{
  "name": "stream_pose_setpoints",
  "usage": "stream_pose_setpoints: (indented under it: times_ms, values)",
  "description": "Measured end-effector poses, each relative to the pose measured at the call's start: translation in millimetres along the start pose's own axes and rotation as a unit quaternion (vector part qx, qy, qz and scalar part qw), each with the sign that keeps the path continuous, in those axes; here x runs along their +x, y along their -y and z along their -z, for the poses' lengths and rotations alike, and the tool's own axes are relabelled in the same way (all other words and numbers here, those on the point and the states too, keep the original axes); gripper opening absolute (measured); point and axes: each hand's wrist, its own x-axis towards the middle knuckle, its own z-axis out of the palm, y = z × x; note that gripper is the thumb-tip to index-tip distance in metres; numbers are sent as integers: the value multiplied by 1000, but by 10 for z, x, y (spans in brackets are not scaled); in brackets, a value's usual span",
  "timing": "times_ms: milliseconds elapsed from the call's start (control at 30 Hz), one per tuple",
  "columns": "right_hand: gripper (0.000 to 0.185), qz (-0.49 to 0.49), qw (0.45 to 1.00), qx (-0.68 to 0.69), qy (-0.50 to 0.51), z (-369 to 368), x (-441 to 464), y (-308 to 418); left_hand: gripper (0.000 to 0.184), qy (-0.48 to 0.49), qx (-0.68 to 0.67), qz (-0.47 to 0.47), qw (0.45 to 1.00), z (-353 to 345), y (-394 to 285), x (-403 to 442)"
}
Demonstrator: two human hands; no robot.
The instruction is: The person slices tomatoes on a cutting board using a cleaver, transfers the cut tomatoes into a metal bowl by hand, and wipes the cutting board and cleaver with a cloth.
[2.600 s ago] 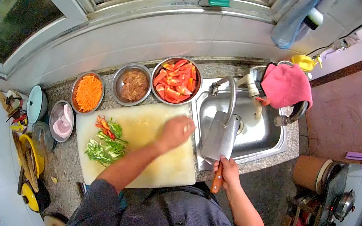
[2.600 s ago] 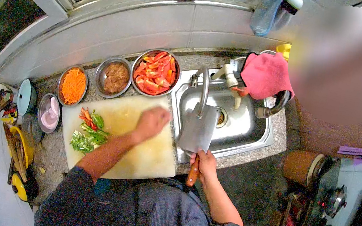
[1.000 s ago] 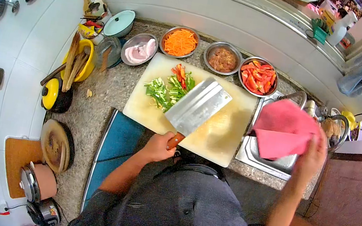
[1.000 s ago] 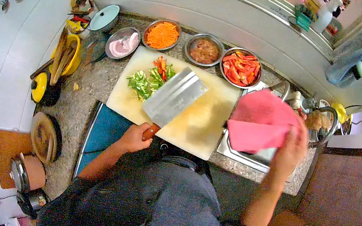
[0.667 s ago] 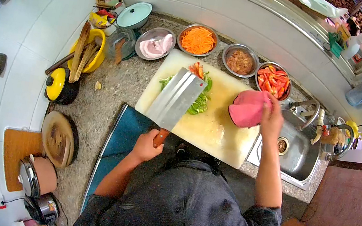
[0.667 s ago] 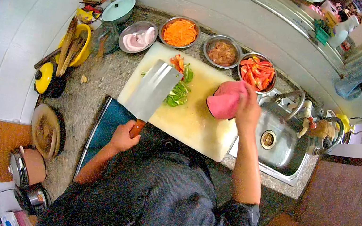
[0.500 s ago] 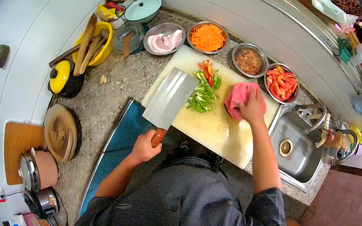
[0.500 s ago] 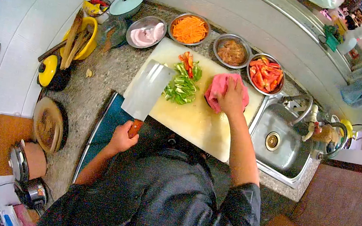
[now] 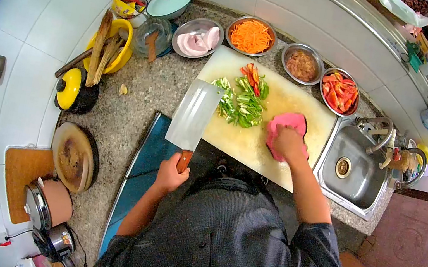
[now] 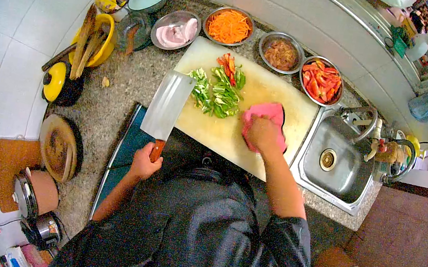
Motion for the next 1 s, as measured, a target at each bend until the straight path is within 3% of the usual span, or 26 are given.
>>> stream_pose_setpoints:
  times_ms: [100,167,233,300,333,433,500,567,667,767,833,900,967,1000]
  values:
    - [51,-49,996,44,-55,-27,-337,399,34,0,-11,-17,1000,-3,-19,45]
    - [53,-50,970,-15,-238,-149,-468,575,34,5,-9,-17,1000,-34,-18,86]
    - [51,-49,967,41,-245,-222,-357,393,34,9,-5,-19,1000,-40,-55,142]
    - [53,-34,990,88,-103,-172,-351,217,35,21,9,-25,999,-15,-104,144]
    - [51,-33,992,88,-88,-50,-420,170,35,24,10,-27,999,-16,-95,152]
    - [50,-69,986,103,-111,153,-743,263,36,25,-14,-54,998,-29,-49,200]
    - [53,-12,978,71,-196,-200,-759,382,35,18,-6,-71,997,-70,-19,209]
    - [52,12,982,31,-186,-429,-733,585,35,26,-5,-79,997,-104,-55,216]
    - [49,16,989,24,-148,-490,-834,403,34,31,10,-103,994,-98,-132,253]
    - [45,28,983,-31,-181,-523,-1265,-94,33,26,23,-130,991,-82,-144,276]
    - [42,-6,982,-62,-179,-631,-1549,-535,33,22,25,-135,990,-93,-163,282]
    - [41,-144,982,-62,-107,-546,-1664,-899,32,28,6,-119,992,-84,-190,276]
    - [36,-250,941,-20,-227,-484,-1637,-1211,32,21,4,-115,993,-128,-173,254]
    - [33,-201,946,-75,-244,-432,-1566,-1418,32,12,3,-112,994,-149,-179,250]
